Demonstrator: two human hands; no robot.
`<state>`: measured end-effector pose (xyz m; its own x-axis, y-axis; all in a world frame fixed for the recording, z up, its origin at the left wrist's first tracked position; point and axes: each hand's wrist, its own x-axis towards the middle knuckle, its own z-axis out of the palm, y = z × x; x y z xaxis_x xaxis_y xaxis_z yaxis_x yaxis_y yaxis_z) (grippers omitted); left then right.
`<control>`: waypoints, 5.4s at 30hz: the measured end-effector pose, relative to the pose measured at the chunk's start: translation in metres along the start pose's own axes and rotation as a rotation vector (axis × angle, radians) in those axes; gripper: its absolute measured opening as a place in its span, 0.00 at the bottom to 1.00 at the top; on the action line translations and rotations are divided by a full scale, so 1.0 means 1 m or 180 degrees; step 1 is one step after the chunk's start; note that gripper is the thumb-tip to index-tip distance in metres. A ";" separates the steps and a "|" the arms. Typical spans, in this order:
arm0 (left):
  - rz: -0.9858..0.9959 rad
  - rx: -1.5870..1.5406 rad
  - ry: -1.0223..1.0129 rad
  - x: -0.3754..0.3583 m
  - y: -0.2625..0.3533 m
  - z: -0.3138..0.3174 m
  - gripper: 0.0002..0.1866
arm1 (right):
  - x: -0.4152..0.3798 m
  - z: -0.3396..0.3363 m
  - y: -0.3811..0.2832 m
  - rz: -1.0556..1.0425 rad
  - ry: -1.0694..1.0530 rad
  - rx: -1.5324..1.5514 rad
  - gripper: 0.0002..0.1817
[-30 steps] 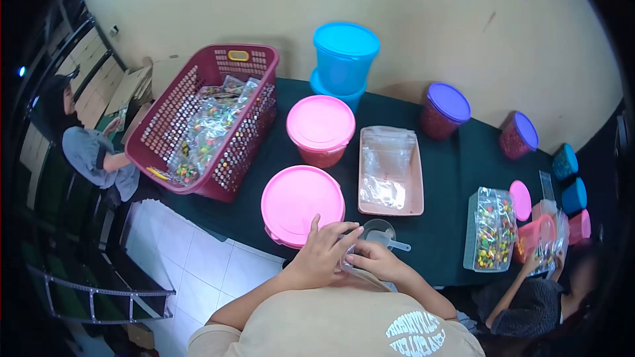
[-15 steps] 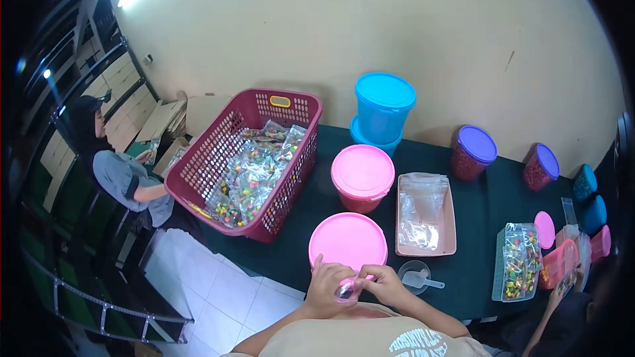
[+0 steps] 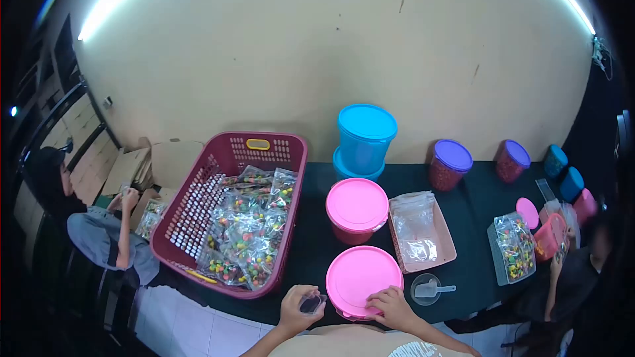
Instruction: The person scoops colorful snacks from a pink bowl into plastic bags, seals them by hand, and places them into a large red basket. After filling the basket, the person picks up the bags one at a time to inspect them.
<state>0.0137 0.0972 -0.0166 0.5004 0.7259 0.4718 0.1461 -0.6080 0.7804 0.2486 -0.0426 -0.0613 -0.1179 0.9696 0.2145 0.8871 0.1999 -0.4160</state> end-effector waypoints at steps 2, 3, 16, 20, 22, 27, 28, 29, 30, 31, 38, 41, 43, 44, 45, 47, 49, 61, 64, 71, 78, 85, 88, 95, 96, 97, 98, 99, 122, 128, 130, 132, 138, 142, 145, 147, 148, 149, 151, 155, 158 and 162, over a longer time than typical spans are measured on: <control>0.0122 -0.0060 -0.0214 0.006 -0.007 -0.002 0.24 | -0.004 0.007 -0.009 0.0095 0.0130 -0.0022 0.10; 0.0256 -0.0058 -0.0371 0.008 -0.011 -0.002 0.24 | -0.004 0.010 -0.016 0.0175 0.0110 -0.0041 0.10; 0.0254 -0.0829 -0.0879 0.020 -0.054 -0.019 0.28 | 0.049 -0.032 -0.067 0.1151 0.1744 0.0361 0.07; 0.0237 -0.0815 -0.1109 0.019 -0.056 -0.022 0.29 | 0.107 -0.032 -0.029 0.1034 0.1795 -0.0171 0.07; 0.0306 -0.0745 -0.1271 0.021 -0.058 -0.022 0.29 | 0.143 -0.029 -0.002 0.0777 0.1644 -0.0907 0.08; 0.0463 -0.0710 -0.1536 0.027 -0.063 -0.021 0.29 | 0.197 -0.004 0.068 0.0610 0.1277 -0.1521 0.09; 0.0469 -0.0697 -0.1551 0.029 -0.064 -0.019 0.29 | 0.201 -0.001 0.073 0.0696 0.1112 -0.1533 0.10; 0.0480 -0.0687 -0.1572 0.030 -0.065 -0.017 0.29 | 0.203 0.005 0.076 0.0712 0.1117 -0.1520 0.10; 0.0480 -0.0679 -0.1601 0.029 -0.066 -0.017 0.29 | 0.205 0.006 0.072 0.0890 0.1030 -0.1419 0.12; 0.0465 -0.0681 -0.1632 0.029 -0.067 -0.016 0.29 | 0.206 0.007 0.067 0.1071 0.0939 -0.1321 0.13; 0.0117 -0.0552 -0.1444 0.035 -0.071 -0.005 0.30 | 0.084 -0.024 0.062 0.2366 0.1594 -0.0396 0.24; -0.0594 -0.0387 -0.1412 0.033 -0.077 0.007 0.29 | -0.014 -0.030 0.071 0.3719 0.1179 -0.1232 0.31; -0.1013 -0.0317 -0.1375 0.027 -0.083 0.017 0.30 | -0.067 -0.026 0.077 0.4542 0.1212 -0.1054 0.36; -0.1098 -0.0137 -0.1366 0.027 -0.082 0.021 0.31 | -0.088 -0.019 0.083 0.4515 0.1171 -0.1055 0.36; -0.1520 -0.0329 -0.1368 0.024 -0.084 0.026 0.32 | -0.110 -0.007 0.097 0.4633 0.1433 -0.0609 0.36; -0.2036 -0.0524 -0.1260 0.021 -0.081 0.034 0.32 | -0.158 0.034 0.142 0.4458 0.1984 0.0501 0.37; -0.2213 -0.0922 -0.0969 0.009 -0.093 0.048 0.31 | -0.171 0.066 0.169 0.4423 0.2520 0.1761 0.33; -0.1950 -0.1137 -0.0105 0.008 -0.001 0.079 0.25 | -0.140 0.005 0.146 0.3135 0.2095 0.2095 0.06; -0.1560 -0.0855 -0.0279 0.003 0.014 0.092 0.26 | -0.115 -0.048 0.092 0.2044 0.2570 0.1667 0.06; -0.1615 -0.0319 -0.0523 0.008 0.042 0.103 0.26 | -0.037 -0.038 0.059 0.0308 0.0948 0.1340 0.08; -0.1485 -0.0220 -0.0447 0.005 0.047 0.107 0.26 | -0.012 0.019 0.064 -0.0042 0.0310 0.1787 0.14; -0.1533 -0.0316 -0.0451 0.003 0.046 0.109 0.26 | -0.016 0.008 0.076 0.0876 0.0671 0.1513 0.07; -0.1412 -0.0254 -0.0469 0.002 0.049 0.114 0.26 | -0.020 0.024 0.069 0.1064 0.0355 0.1957 0.09; -0.1448 -0.0288 -0.0455 0.000 0.049 0.116 0.27 | -0.020 0.041 0.069 0.2022 0.0283 0.5141 0.07; -0.1530 -0.0493 -0.0426 0.001 0.050 0.115 0.27 | -0.020 0.038 0.073 0.2070 0.0095 0.5528 0.07; -0.1610 -0.0701 -0.0392 0.001 0.051 0.114 0.27 | -0.020 0.037 0.075 0.2065 0.0092 0.5535 0.07; -0.1612 -0.0696 -0.0388 0.000 0.050 0.113 0.27 | -0.020 0.035 0.076 0.2073 0.0163 0.5903 0.07; -0.1640 -0.0647 -0.0330 -0.001 0.049 0.112 0.27 | -0.020 0.032 0.076 0.2079 0.0235 0.6270 0.07; -0.2899 -0.1169 0.0585 -0.036 -0.008 0.074 0.20 | -0.041 -0.045 0.090 0.2397 0.1504 0.5766 0.10; -0.2598 -0.0136 0.0024 -0.034 0.005 0.079 0.32 | -0.043 -0.036 0.101 0.2474 0.1625 0.5065 0.11; -0.2229 0.0463 0.0064 -0.032 0.017 0.080 0.34 | -0.046 -0.038 0.102 0.2441 0.1461 0.4856 0.12; -0.1587 0.1239 0.0195 -0.028 0.018 0.080 0.38 | -0.047 -0.038 0.105 0.2461 0.1307 0.4739 0.12; -0.0961 0.1326 -0.0009 -0.008 0.042 0.076 0.39 | -0.041 -0.052 0.096 0.2430 0.1308 0.5053 0.09; -0.0738 0.1410 -0.0377 0.003 0.050 0.082 0.40 | -0.030 -0.072 0.085 0.2267 0.1409 0.5239 0.10; -0.0606 0.1347 -0.0609 0.008 0.052 0.087 0.42 | -0.021 -0.080 0.078 0.2165 0.1413 0.5131 0.10; -0.0549 0.1358 -0.0709 0.010 0.051 0.089 0.44 | -0.015 -0.080 0.071 0.2127 0.1457 0.5149 0.11; -0.0553 0.1311 -0.0802 0.011 0.051 0.089 0.45 | -0.014 -0.077 0.069 0.2150 0.1413 0.5143 0.11; -0.0555 0.1272 -0.0892 0.013 0.052 0.089 0.45 | -0.012 -0.075 0.067 0.2167 0.1367 0.5141 0.11; -0.0561 0.1230 -0.0963 0.016 0.052 0.087 0.46 | -0.008 -0.073 0.060 0.2185 0.1359 0.5149 0.12; -0.0410 0.1404 -0.1083 0.021 0.052 0.083 0.46 | 0.000 -0.073 0.051 0.2413 0.1375 0.4541 0.12; -0.0326 0.1393 -0.1189 0.026 0.052 0.085 0.45 | 0.007 -0.076 0.049 0.2046 0.1178 0.3810 0.12; -0.0267 0.1209 -0.1335 0.035 0.059 0.091 0.43 | 0.022 -0.094 0.031 0.1780 0.0886 0.3263 0.11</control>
<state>0.1171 0.0578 0.0088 0.7585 0.6340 0.1510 0.4576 -0.6830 0.5693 0.3158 -0.0287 0.0137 0.3830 0.9194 -0.0890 0.0020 -0.0972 -0.9953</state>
